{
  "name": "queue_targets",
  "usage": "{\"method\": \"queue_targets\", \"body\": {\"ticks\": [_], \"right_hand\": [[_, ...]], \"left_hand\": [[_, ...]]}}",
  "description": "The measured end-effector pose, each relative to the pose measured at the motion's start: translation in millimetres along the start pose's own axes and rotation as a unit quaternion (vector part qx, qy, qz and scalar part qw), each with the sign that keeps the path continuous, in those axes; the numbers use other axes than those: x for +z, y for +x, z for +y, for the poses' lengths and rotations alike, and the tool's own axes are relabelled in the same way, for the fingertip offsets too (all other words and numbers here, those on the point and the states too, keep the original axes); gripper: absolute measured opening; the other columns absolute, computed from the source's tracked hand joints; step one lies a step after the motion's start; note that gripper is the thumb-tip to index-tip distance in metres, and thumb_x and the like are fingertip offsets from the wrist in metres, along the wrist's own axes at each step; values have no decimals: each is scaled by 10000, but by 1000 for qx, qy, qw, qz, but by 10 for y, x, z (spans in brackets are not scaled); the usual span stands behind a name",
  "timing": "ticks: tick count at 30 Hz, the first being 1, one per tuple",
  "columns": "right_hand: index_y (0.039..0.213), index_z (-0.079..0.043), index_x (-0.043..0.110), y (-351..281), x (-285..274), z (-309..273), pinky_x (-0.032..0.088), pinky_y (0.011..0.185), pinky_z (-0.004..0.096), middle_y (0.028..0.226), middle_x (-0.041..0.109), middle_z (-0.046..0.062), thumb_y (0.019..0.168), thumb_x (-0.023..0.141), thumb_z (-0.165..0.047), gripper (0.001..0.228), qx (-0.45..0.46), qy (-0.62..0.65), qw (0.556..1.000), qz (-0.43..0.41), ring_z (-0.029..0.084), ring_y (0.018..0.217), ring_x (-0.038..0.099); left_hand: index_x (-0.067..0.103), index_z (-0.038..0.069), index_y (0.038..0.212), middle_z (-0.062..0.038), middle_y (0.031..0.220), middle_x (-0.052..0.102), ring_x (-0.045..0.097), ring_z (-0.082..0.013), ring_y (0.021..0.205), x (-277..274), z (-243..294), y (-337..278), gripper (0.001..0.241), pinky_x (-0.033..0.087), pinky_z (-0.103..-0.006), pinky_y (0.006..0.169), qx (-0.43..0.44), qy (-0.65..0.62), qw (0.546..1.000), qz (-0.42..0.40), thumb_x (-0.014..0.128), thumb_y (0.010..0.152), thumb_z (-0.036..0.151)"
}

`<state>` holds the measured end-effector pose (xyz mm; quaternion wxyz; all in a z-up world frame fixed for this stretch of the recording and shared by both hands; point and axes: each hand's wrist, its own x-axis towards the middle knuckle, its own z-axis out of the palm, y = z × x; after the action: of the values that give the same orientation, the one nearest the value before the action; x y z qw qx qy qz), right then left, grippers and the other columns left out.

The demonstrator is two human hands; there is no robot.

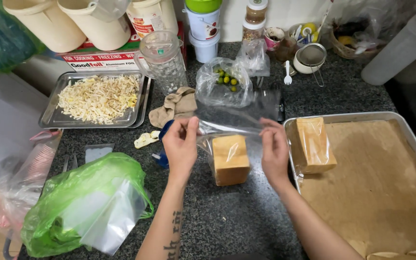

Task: Packaging loaves of bread into plastic bags and sealing them with tape.

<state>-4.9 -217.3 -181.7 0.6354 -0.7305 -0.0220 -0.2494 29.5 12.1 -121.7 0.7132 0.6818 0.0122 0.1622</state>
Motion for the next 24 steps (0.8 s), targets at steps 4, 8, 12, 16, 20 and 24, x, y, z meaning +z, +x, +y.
{"method": "queue_targets", "body": {"ticks": [4,8,12,16,20,24], "right_hand": [[1154,-20,554,68,58,33,439,1130,361,1472,599,193,1168,463,-433,423,37,139,990,-7,298,1369,559],[1506,-208,358,-31,213,-293,332,1131,392,1549,508,131,949,87,-679,777,270,257,926,54,264,1417,477],[1563,-134,382,-417,397,153,300,1195,388,1586,473,122,942,121,-729,899,326,263,908,-2,272,1453,442],[1543,-20,402,-747,348,1251,294,1214,368,1589,473,144,998,167,-720,918,361,196,912,-2,264,1461,434],[1509,41,459,-586,290,1137,328,1197,364,1522,542,175,1040,153,-665,901,282,214,932,-78,267,1418,485],[1555,-43,360,-434,339,361,307,1194,346,1552,492,119,1011,131,-635,836,247,267,930,-60,233,1431,456]], "left_hand": [[679,-17,1101,-72,982,720,663,-123,896,-43,-220,-162,217,528,-279,810,61,9,998,-17,639,1060,192],[412,62,1504,-89,1460,542,473,-200,1370,112,-711,-525,708,340,-373,1151,-143,-161,977,-4,280,1018,560],[255,77,1617,-65,1635,368,322,-218,1523,330,-1349,-983,895,233,-364,1231,-241,-162,956,-32,142,983,698],[413,-18,1557,-195,1561,505,457,-332,1442,262,-1765,-1138,885,347,-402,1176,-225,-224,946,-69,182,1032,657],[360,54,1577,-121,1578,484,431,-260,1463,96,-1634,-1060,794,325,-343,1181,-194,-50,976,-88,169,1026,593],[318,39,1583,-127,1634,394,345,-266,1522,191,-1209,-995,770,251,-361,1221,-108,-46,993,-27,192,1062,592]]}}
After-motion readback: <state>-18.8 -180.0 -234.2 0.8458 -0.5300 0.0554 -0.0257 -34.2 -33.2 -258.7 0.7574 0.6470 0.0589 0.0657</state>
